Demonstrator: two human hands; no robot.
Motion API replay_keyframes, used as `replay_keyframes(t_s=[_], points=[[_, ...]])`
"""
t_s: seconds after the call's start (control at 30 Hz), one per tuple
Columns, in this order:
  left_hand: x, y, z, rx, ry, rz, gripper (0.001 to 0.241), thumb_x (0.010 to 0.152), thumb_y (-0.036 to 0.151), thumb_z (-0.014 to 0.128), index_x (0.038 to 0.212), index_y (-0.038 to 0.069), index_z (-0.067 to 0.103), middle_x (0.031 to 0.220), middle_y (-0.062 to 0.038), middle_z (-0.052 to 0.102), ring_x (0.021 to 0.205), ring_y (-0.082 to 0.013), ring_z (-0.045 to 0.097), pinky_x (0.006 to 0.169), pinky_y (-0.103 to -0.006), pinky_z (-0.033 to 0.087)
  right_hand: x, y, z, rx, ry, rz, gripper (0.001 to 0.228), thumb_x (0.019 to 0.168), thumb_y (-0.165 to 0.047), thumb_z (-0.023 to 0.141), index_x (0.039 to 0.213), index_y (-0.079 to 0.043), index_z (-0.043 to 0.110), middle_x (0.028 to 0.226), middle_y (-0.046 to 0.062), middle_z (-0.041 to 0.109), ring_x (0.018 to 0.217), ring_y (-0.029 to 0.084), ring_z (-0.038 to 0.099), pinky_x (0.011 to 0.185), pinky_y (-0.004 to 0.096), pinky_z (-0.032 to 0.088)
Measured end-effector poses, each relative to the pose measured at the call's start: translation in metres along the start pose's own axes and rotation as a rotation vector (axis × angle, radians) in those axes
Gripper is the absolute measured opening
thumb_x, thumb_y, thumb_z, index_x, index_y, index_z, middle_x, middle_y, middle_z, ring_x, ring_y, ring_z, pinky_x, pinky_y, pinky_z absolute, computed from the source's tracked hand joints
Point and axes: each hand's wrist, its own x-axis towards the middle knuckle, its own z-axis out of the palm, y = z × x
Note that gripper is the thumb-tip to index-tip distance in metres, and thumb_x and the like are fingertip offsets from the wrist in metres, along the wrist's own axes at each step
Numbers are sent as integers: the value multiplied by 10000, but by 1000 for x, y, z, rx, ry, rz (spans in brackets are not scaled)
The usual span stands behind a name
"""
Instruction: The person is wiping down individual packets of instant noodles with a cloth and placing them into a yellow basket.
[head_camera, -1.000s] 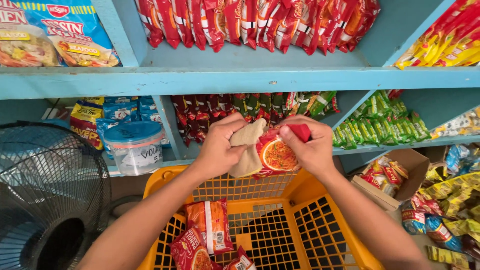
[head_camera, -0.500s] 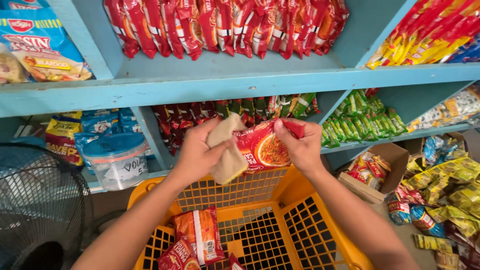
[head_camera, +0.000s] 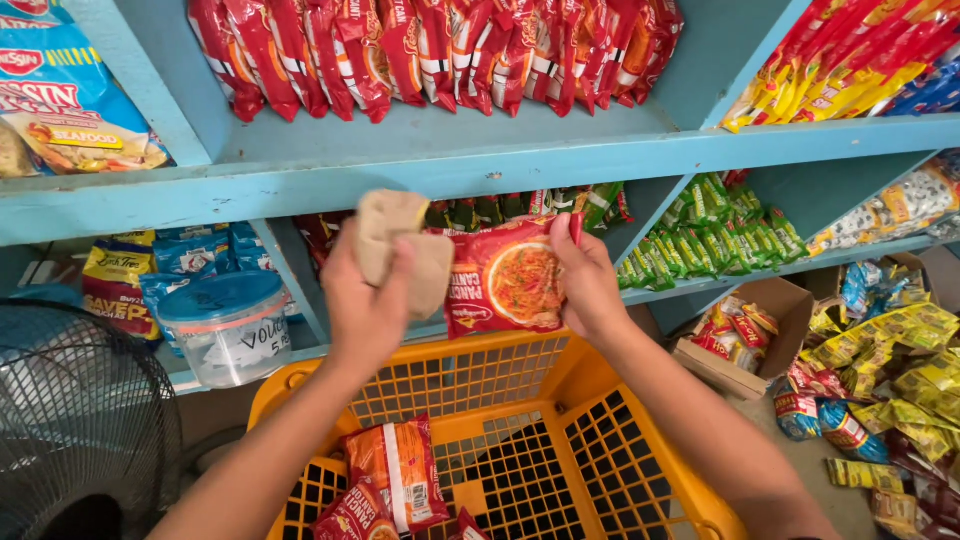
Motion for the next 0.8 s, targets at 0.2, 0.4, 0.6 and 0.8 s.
replay_keyframes(t_s=[0.2, 0.4, 0.6, 0.8], points=[[-34, -1, 30, 394, -468, 617, 719, 936, 537, 603, 1352, -47, 546, 1307, -350, 566, 1245, -536, 538, 1070, -647, 452, -2, 7, 0, 15, 52, 113, 507, 968, -471, 693, 923, 33, 654, 744, 159, 709, 676, 232, 730, 716, 389, 612], [-38, -1, 39, 560, -582, 810, 786, 1031, 606, 301, 1535, 10, 395, 1562, -237, 438, 1507, -410, 363, 1255, -559, 263, -4, -15, 2, 35, 59, 136, 456, 1033, -422, 624, 924, 20, 659, 738, 149, 711, 629, 228, 743, 633, 367, 623], [-14, -9, 19, 716, -596, 484, 873, 992, 691, 335, 1567, 33, 321, 1618, -249, 334, 1522, -417, 273, 1260, -585, 184, 6, 3, -12, 67, -7, 109, 459, 1029, -434, 643, 964, 19, 672, 819, 177, 729, 708, 290, 774, 685, 418, 651], [-14, -1, 11, 378, -519, 189, 818, 1030, 503, 508, 1588, -33, 243, 1510, -340, 388, 1339, -546, 475, 1090, -649, 417, 14, 6, -27, 20, -44, 63, 476, 1037, -471, 622, 976, -5, 695, 839, 170, 730, 722, 279, 775, 702, 404, 653]])
